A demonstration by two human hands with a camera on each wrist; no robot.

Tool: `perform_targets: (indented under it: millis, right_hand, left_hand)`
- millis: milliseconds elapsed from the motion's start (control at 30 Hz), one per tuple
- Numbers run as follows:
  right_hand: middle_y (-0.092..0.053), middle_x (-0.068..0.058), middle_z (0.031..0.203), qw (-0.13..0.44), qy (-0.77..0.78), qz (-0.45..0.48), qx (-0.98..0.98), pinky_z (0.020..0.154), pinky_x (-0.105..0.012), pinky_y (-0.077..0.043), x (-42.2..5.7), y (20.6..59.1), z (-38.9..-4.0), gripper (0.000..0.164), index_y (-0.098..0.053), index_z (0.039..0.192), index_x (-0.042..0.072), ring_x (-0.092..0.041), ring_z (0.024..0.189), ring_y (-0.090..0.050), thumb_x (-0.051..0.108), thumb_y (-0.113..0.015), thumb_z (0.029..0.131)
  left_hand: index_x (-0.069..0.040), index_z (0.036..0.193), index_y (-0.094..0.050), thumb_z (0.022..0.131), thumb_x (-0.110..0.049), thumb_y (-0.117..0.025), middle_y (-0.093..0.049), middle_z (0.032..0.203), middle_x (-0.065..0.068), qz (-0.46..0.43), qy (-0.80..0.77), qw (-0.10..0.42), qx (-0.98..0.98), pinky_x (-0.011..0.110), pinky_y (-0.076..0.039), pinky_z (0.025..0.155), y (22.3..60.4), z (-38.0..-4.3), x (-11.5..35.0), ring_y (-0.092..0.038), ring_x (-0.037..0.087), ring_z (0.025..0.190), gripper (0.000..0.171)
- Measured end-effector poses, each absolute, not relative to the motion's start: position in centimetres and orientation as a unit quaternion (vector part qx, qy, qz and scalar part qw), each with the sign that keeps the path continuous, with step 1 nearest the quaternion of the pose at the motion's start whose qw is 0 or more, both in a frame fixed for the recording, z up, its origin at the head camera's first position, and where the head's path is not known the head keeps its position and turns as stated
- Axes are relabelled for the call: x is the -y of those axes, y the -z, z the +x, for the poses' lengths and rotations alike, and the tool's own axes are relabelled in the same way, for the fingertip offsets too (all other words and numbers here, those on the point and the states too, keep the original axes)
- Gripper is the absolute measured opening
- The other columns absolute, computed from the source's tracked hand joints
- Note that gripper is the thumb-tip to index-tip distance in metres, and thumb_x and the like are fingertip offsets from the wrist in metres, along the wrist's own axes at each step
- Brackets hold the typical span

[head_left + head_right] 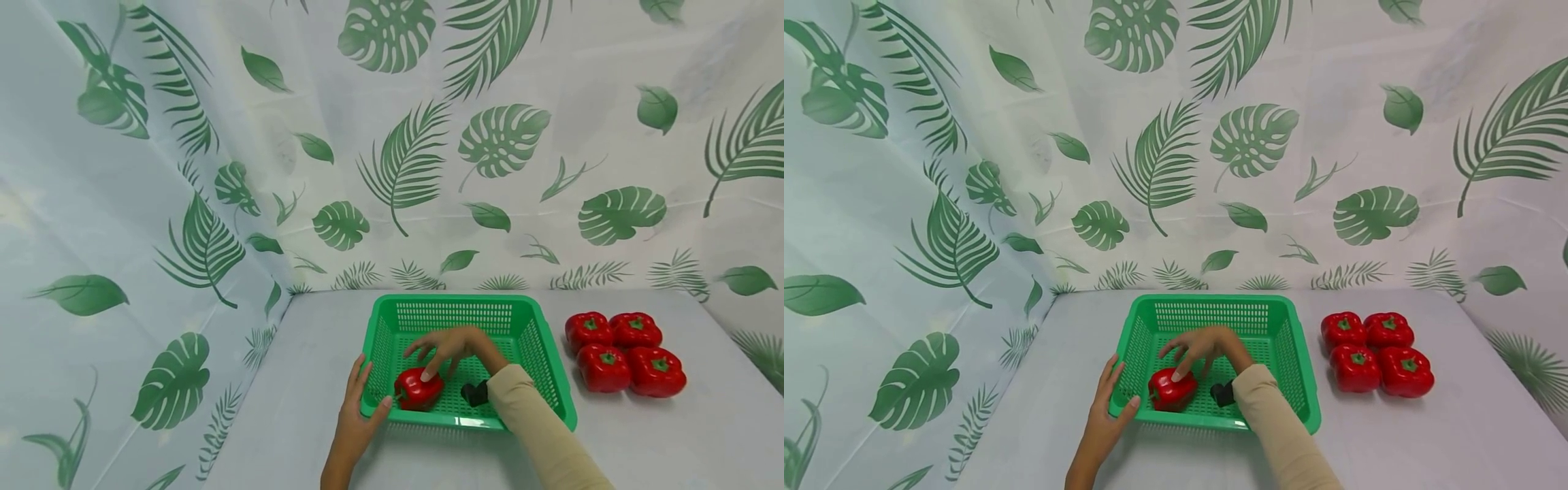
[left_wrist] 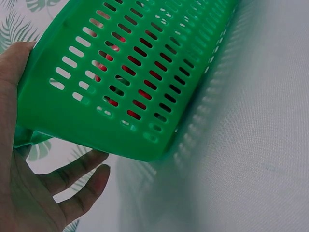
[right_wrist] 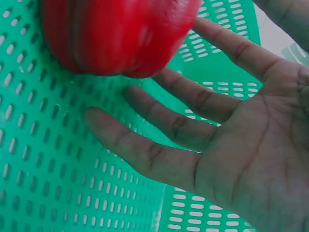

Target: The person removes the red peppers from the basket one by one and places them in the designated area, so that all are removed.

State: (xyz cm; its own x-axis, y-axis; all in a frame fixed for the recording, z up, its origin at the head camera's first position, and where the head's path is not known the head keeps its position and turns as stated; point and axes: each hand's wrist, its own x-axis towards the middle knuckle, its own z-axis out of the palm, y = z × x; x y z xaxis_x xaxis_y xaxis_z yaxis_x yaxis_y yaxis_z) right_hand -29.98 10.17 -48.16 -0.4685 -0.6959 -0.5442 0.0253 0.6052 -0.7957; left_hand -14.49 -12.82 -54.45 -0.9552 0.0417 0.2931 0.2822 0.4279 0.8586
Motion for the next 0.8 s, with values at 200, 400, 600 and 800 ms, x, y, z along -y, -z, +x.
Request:
perform_targets:
  millis: [200,400,600,800]
  right_hand:
    - [-0.047,-0.013,0.142,0.481,0.389,-0.212,-0.757,0.084,-0.052,-0.057,-9.9,48.5,-29.8,0.068,-0.049,0.142,0.019,-0.033,0.121,-0.052,0.022,-0.079,0.081]
    - [-0.050,-0.010,0.138,0.482,0.386,-0.217,-0.756,0.082,-0.050,-0.058,-9.5,48.7,-29.7,0.066,-0.050,0.141,0.019,-0.031,0.118,-0.053,0.020,-0.079,0.081]
    - [-0.050,-0.010,0.138,0.486,0.375,-0.222,-0.757,0.081,-0.050,-0.058,-9.2,49.0,-29.7,0.065,-0.052,0.139,0.019,-0.030,0.118,-0.053,0.018,-0.079,0.081]
    - [-0.050,-0.011,0.137,0.487,0.370,-0.225,-0.758,0.081,-0.051,-0.057,-9.0,49.0,-29.6,0.062,-0.054,0.137,0.019,-0.030,0.116,-0.054,0.014,-0.079,0.081]
  left_hand:
    - [-0.011,0.152,-0.034,0.093,-0.026,-0.066,-0.017,0.164,-0.003,-0.090,0.527,0.107,0.838,0.063,-0.029,0.112,54.3,-14.3,12.7,-0.021,0.029,0.150,0.068]
    - [-0.010,0.152,-0.035,0.093,-0.025,-0.067,-0.017,0.164,-0.003,-0.089,0.531,0.106,0.836,0.061,-0.029,0.112,54.2,-14.4,12.8,-0.020,0.027,0.150,0.068]
    - [-0.011,0.152,-0.035,0.093,-0.025,-0.066,-0.018,0.164,-0.003,-0.090,0.531,0.109,0.836,0.060,-0.030,0.112,54.3,-14.4,12.8,-0.020,0.026,0.150,0.067]
    - [-0.011,0.152,-0.035,0.094,-0.026,-0.066,-0.017,0.164,-0.004,-0.093,0.533,0.105,0.834,0.061,-0.030,0.112,54.2,-14.3,12.8,-0.020,0.027,0.150,0.068]
